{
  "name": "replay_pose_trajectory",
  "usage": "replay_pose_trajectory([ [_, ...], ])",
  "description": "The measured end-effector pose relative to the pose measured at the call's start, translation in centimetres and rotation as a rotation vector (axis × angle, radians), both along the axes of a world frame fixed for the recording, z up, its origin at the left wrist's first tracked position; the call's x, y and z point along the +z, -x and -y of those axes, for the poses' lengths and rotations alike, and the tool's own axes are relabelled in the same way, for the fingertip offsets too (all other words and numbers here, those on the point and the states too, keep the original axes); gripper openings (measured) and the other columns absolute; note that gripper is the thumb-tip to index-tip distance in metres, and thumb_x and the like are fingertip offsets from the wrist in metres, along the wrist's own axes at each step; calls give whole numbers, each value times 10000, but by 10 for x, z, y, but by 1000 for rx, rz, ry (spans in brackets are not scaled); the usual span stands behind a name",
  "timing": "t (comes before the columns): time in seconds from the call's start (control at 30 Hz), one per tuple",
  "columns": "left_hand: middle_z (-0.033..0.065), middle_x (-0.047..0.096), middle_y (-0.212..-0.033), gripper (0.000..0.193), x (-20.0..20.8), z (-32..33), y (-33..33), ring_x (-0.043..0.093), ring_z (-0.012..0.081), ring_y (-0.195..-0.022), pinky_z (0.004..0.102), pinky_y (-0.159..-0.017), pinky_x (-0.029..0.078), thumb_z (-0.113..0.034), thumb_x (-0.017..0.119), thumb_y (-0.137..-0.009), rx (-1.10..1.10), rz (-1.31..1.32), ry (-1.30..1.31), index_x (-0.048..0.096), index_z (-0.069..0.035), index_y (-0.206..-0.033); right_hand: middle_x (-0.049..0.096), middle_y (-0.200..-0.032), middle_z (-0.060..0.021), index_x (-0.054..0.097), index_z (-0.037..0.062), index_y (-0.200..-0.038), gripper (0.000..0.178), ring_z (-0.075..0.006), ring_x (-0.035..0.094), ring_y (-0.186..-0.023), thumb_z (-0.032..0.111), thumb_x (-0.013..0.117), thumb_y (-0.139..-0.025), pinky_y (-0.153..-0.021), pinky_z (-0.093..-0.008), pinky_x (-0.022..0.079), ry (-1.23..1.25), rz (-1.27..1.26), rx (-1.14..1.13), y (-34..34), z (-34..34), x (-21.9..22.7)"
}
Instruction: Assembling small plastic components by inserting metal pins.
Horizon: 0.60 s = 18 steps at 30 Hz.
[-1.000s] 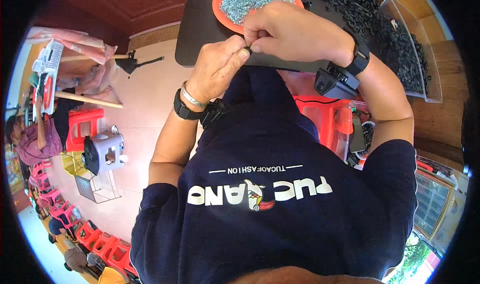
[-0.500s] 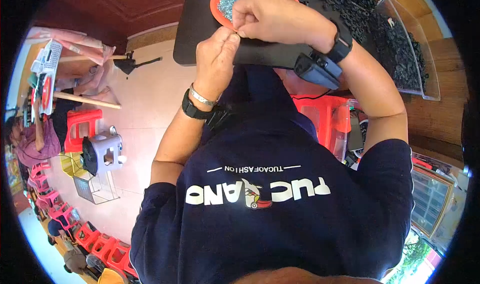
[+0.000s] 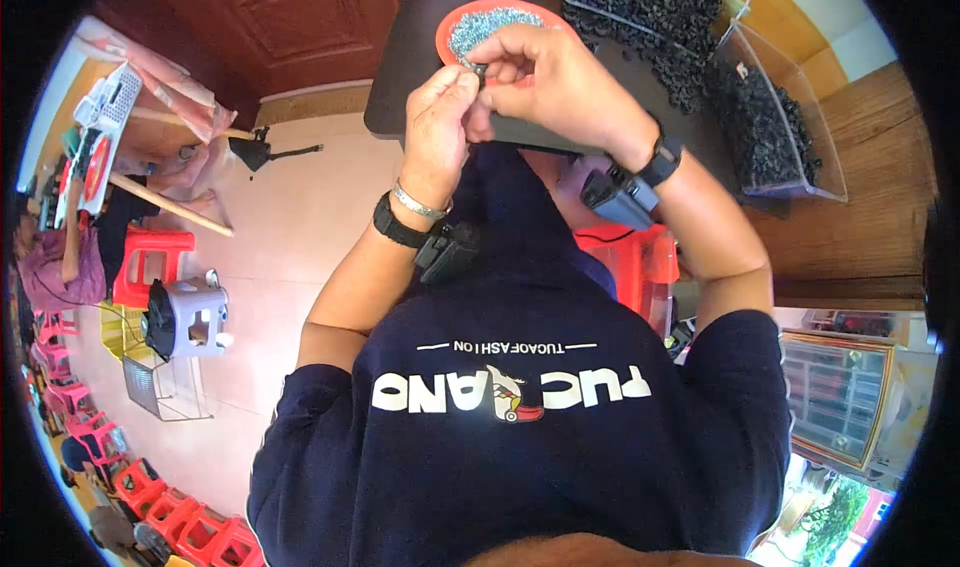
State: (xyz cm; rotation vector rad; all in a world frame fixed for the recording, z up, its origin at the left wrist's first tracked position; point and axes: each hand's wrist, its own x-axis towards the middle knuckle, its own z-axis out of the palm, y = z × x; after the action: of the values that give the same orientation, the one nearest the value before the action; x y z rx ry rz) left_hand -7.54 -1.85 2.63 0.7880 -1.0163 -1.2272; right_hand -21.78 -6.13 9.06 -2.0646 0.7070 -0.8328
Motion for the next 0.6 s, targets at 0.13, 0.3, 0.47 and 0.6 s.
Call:
replay_pose_trajectory([
  [0.13,48,605,-746,225,5,-8,14,581,114,-597,216,-554,469,-228,453,-937,-61,-191,-28,569,-42,-886,615,-826,-115,630,-11,-930,253,-193,610,-717,42,668,-686,-652,-297,502,428,-51,-181,-1,-21,-8],
  [0.3,41,606,-772,246,-10,-7,17,599,114,-651,231,-574,481,-244,434,-943,-196,-281,8,573,-43,-913,598,-808,-111,633,21,-923,269,-269,590,-722,65,684,-663,-658,-353,485,564,-65,-271,5,-34,-13],
  [0.47,36,599,-778,261,-6,-16,28,583,108,-642,230,-578,484,-254,440,-942,-227,-312,22,577,-34,-918,599,-807,-97,637,37,-924,274,-276,589,-735,61,682,-655,-663,-362,484,566,-127,-303,13,-44,-10],
  [0.6,20,575,-784,247,-8,-13,37,554,87,-653,230,-599,472,-237,458,-935,-228,-325,40,576,-26,-884,602,-825,-98,642,55,-939,284,-277,590,-730,66,684,-658,-657,-361,489,620,-111,-297,20,-50,-6],
])
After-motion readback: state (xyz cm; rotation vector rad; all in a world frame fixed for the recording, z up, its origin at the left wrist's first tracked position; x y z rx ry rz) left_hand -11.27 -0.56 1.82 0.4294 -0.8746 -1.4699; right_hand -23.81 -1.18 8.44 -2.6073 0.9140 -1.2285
